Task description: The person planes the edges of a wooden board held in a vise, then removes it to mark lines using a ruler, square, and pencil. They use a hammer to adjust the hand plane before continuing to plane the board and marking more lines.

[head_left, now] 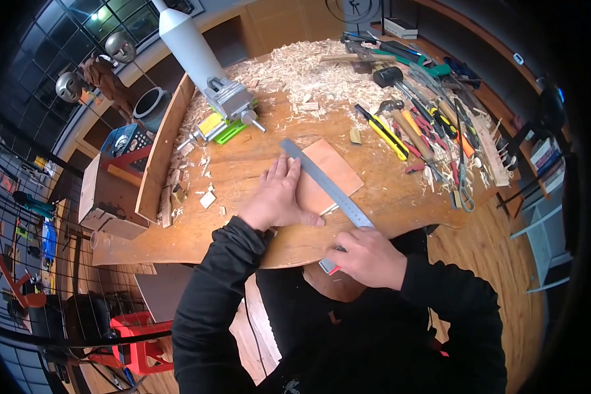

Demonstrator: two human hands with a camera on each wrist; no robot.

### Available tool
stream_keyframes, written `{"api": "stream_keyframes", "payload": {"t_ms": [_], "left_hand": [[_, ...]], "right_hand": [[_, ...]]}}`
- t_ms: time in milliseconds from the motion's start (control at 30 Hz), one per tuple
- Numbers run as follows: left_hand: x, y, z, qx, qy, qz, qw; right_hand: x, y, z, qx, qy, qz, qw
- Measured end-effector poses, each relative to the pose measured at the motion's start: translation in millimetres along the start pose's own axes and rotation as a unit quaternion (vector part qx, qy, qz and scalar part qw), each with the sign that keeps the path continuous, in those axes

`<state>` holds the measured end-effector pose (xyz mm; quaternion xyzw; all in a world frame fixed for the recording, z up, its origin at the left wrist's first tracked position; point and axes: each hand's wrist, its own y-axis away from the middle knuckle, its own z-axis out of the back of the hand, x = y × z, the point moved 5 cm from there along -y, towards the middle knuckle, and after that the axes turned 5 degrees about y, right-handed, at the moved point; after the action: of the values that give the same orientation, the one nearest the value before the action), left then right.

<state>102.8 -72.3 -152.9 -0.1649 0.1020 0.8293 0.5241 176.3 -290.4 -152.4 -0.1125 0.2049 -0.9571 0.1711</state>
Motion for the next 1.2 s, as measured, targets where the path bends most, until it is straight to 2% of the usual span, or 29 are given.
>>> {"api": "stream_keyframes", "payload": {"t_ms": [67, 200, 267, 400, 500, 567, 700, 833, 967, 1067, 1133, 1200], "left_hand": [[2, 0, -5, 0.02, -0.019, 0.018, 0.999], [9, 3, -3, 0.026, -0.011, 0.013, 1.0], [13, 6, 2, 0.033, 0.016, -0.013, 0.999], [23, 19, 14, 0.065, 0.066, -0.004, 0.996], [38, 28, 23, 0.038, 0.118, 0.009, 0.992], [50, 30, 36, -0.02, 0.078, 0.044, 0.996], [81, 29, 35, -0.073, -0.005, 0.045, 0.996], [45, 29, 39, -0.097, 0.02, 0.031, 0.995], [22, 22, 33, -0.067, 0.04, 0.063, 0.995], [12, 18, 23, -0.045, -0.009, 0.091, 0.995], [8, 14, 14, -0.078, -0.056, 0.097, 0.991], [3, 9, 6, -0.066, -0.064, 0.109, 0.99]], "right_hand": [[-3, 6, 1, 0.019, 0.024, -0.002, 1.0], [-4, 15, 1, 0.001, 0.016, -0.006, 1.0], [1, 15, 8, 0.0, 0.001, -0.01, 1.0], [8, 18, 5, 0.014, -0.012, -0.009, 1.0], [13, 19, 1, 0.011, -0.028, -0.011, 0.999], [15, 18, 0, 0.012, -0.039, -0.009, 0.999], [12, 17, 3, 0.014, -0.034, -0.002, 0.999], [3, 14, 6, -0.002, -0.017, -0.01, 1.0], [-4, 11, 9, -0.006, -0.012, -0.022, 1.0], [-8, 11, 13, -0.009, -0.005, -0.036, 0.999], [-11, 12, 13, -0.015, -0.013, -0.043, 0.999], [-14, 13, 12, -0.023, -0.021, -0.046, 0.998]]}}
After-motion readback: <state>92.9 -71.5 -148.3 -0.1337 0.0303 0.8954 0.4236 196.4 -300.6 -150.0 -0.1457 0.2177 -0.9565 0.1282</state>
